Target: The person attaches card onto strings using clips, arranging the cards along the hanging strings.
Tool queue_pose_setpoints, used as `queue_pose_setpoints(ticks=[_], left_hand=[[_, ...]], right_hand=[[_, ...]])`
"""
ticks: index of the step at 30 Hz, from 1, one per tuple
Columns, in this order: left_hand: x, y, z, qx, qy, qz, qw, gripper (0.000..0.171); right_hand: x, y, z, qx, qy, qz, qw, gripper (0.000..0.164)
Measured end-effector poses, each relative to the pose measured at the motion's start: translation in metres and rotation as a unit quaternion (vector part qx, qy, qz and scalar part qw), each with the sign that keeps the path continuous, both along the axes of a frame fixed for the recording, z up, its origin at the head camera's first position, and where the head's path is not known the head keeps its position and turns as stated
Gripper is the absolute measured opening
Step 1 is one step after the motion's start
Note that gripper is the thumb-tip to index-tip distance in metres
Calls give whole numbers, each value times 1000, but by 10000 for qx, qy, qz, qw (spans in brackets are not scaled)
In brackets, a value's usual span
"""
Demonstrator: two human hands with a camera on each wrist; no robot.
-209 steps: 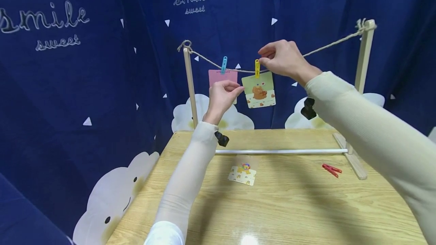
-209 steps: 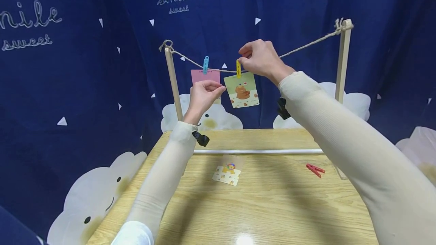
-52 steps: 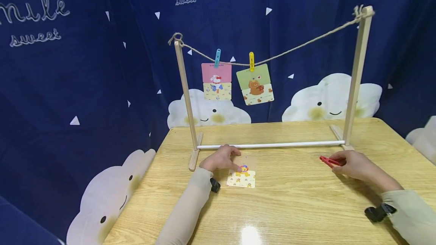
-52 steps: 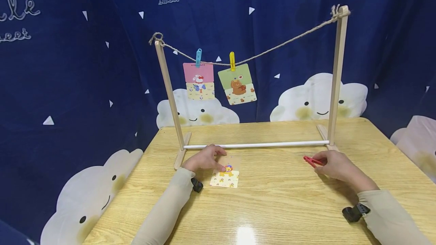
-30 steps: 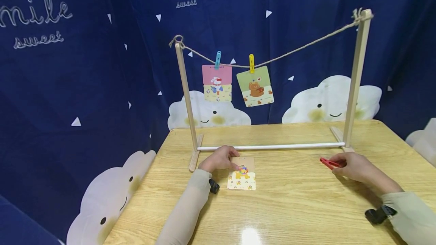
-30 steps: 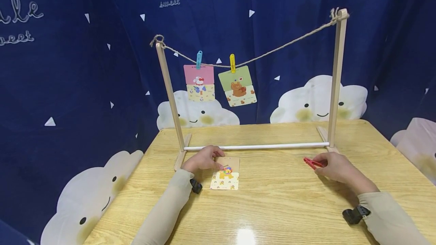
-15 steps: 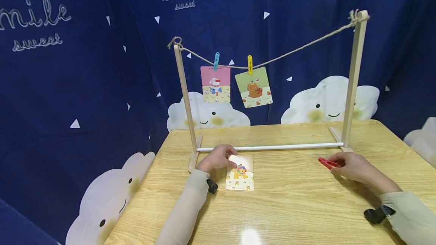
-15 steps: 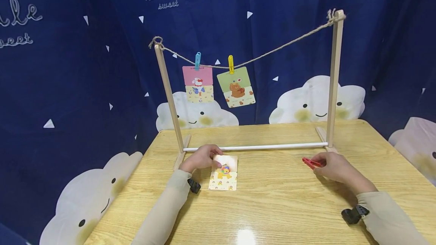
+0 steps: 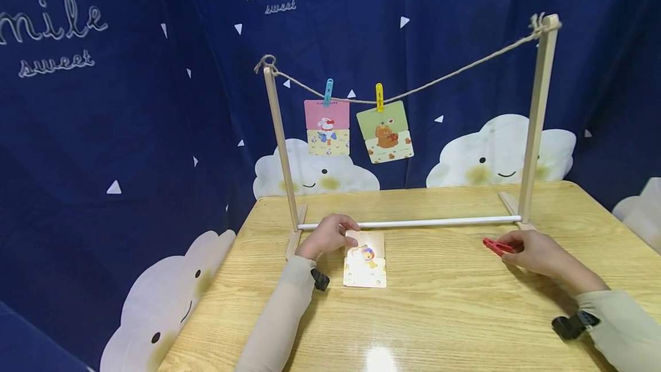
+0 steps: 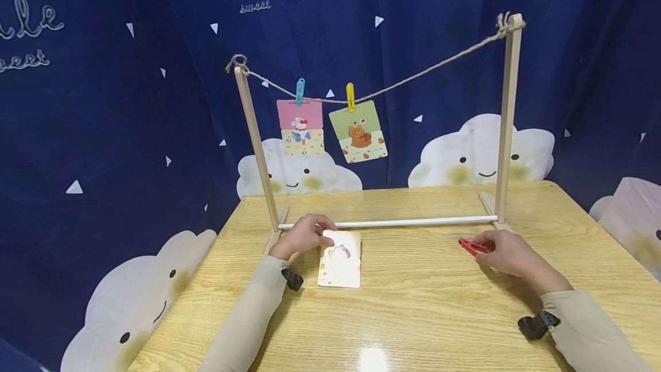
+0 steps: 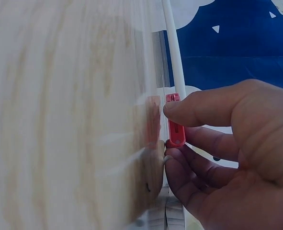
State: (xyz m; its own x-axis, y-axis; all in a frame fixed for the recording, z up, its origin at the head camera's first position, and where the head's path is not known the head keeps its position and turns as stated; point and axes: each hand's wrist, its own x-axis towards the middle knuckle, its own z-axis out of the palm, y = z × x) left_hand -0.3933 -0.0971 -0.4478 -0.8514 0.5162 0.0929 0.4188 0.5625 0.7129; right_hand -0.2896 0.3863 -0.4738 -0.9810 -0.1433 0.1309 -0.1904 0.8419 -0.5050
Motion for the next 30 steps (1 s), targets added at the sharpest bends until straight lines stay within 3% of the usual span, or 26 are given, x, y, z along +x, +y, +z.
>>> queue_pose_setpoints(ticks=[4,25,30], left_hand=[[0,0,2,-56,113,32,9999,28],[2,-1,16,176,7,100,9998,31],[2,-1,17,162,143,102,9997,27]], right_hand=[[0,0,-1,-20,-12,-17,10000,36],[1,-2,4,-25,41,-42,10000,37],[2,-2,3,-27,51,-31,10000,35]])
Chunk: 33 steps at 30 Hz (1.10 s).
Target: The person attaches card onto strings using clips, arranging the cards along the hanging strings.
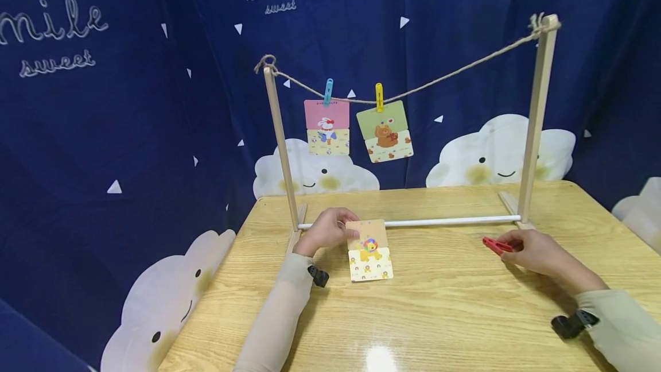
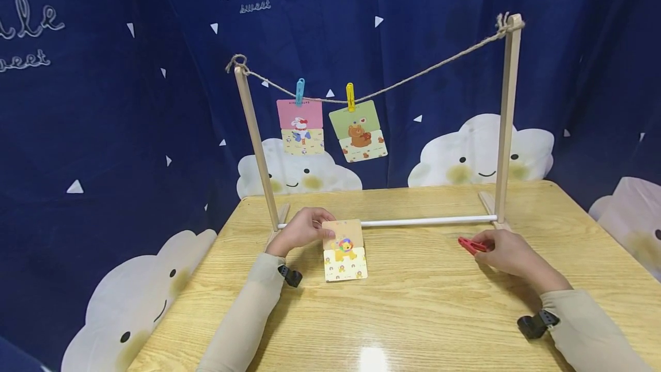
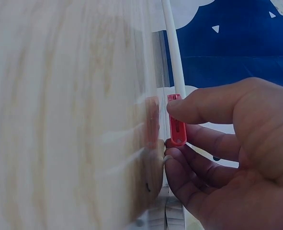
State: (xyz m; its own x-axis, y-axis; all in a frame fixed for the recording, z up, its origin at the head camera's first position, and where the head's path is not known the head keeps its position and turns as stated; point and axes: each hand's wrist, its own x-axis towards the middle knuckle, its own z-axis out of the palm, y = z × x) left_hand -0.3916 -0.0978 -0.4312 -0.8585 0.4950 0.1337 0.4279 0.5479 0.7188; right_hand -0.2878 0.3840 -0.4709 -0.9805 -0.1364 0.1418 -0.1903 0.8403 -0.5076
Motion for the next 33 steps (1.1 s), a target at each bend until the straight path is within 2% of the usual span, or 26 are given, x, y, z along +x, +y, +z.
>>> queue_pose_setpoints(ticks=[14,26,33], left_hand=[[3,4,5,358,133,31,9993,29],[5,10,10,996,-269,55,9946,29],[7,12,13,1119,-281,111,9933,26]], right_hand=[[1,-1,1,-25,65,17,10000,33],[0,0,1,35,-14,-3,10000,36],[1,-1,3,69,-28,-7,10000,37]])
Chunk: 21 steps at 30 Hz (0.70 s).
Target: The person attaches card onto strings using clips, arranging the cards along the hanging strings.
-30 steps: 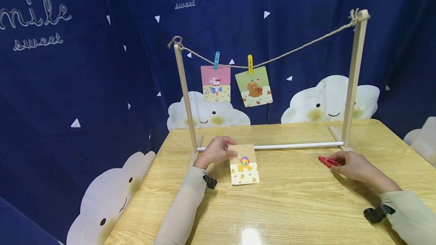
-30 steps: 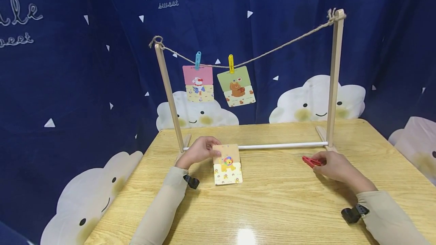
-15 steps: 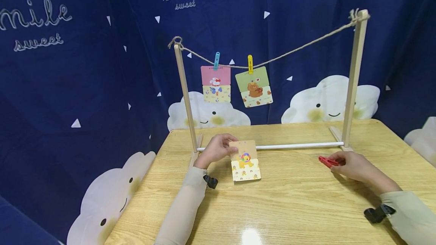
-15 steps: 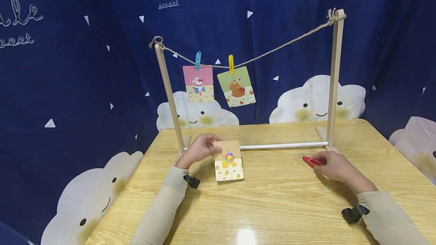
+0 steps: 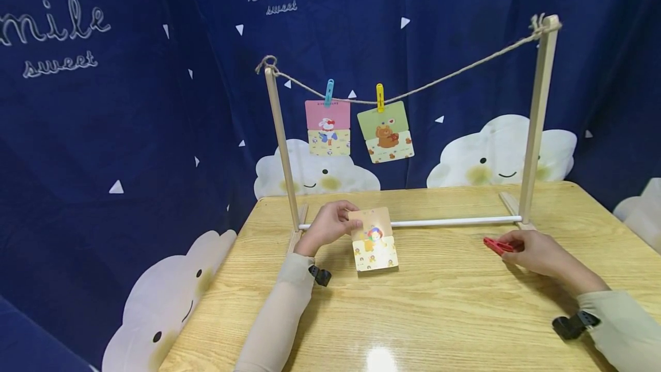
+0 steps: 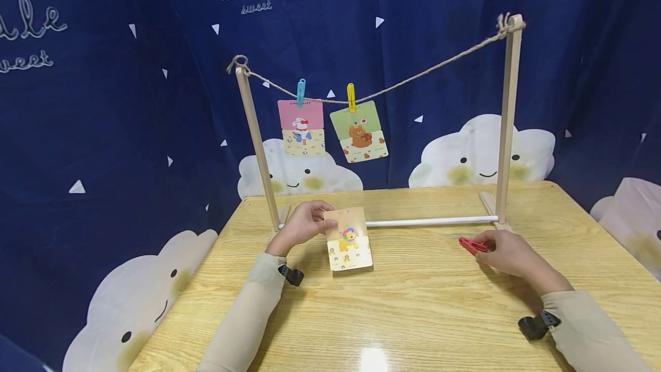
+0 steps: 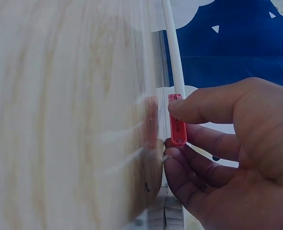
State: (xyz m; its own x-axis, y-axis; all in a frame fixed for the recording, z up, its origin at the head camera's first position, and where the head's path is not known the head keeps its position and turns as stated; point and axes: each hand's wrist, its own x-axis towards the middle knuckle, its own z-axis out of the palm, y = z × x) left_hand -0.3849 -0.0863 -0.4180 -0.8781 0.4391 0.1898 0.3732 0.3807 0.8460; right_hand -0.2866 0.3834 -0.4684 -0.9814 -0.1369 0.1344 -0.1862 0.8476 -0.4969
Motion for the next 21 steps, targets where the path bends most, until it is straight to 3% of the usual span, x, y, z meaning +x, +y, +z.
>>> queue_pose_setpoints(ticks=[21], left_hand=[[6,4,12,-16,206,126,9997,18]], right_hand=[[0,-3,2,-140,-27,33,9999,38]])
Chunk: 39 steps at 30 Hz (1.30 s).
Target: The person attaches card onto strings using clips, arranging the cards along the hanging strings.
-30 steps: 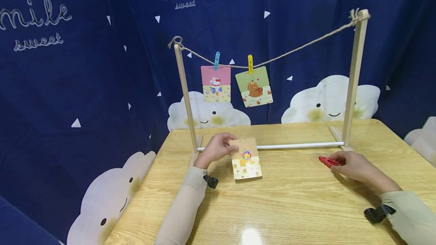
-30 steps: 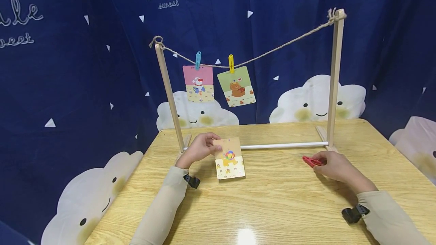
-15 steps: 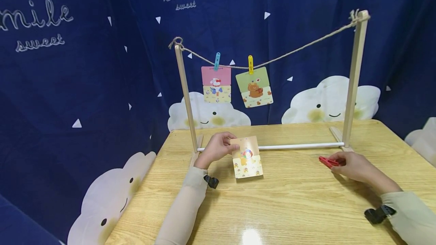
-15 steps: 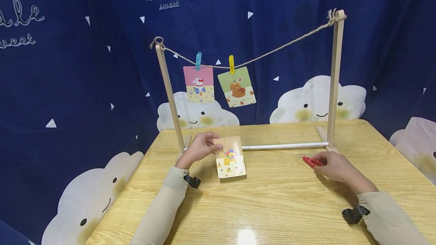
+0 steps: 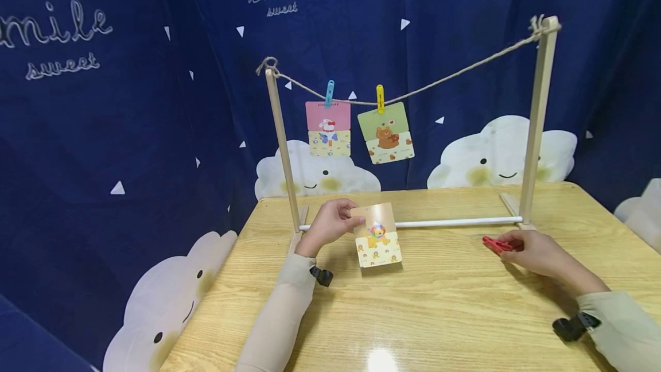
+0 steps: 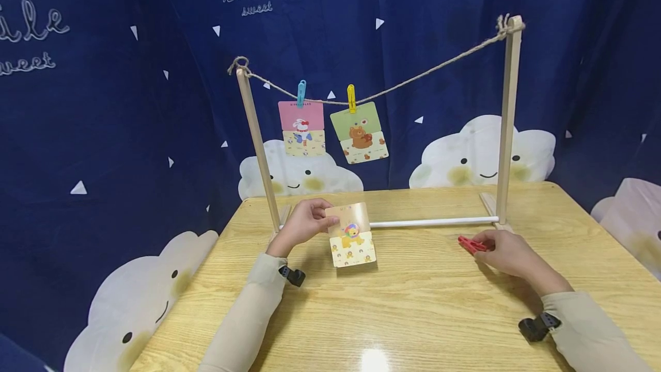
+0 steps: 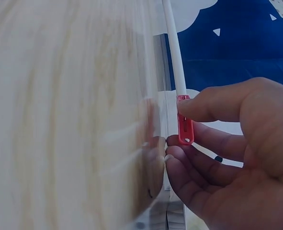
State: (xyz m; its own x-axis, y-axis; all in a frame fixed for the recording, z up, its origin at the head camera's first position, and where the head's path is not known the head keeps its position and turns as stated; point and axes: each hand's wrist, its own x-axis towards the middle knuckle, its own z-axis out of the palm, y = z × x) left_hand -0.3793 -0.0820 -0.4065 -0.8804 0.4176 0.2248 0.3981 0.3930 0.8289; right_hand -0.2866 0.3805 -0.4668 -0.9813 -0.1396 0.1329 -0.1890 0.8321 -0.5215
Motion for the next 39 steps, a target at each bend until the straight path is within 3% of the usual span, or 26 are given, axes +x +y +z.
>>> queue_pose_setpoints(ticks=[23,32,39], left_hand=[[9,3,11,455,-61,11,9989,22],[11,3,12,604,-31,-107,9981,21],[10,6,15,375,475,-170,9980,19]], right_hand=[[-4,-1,0,-170,119,111,9997,35],[-3,-5,8,-340,293,49,9990,37],[-1,-9,18,-490,309,39,9983,40]])
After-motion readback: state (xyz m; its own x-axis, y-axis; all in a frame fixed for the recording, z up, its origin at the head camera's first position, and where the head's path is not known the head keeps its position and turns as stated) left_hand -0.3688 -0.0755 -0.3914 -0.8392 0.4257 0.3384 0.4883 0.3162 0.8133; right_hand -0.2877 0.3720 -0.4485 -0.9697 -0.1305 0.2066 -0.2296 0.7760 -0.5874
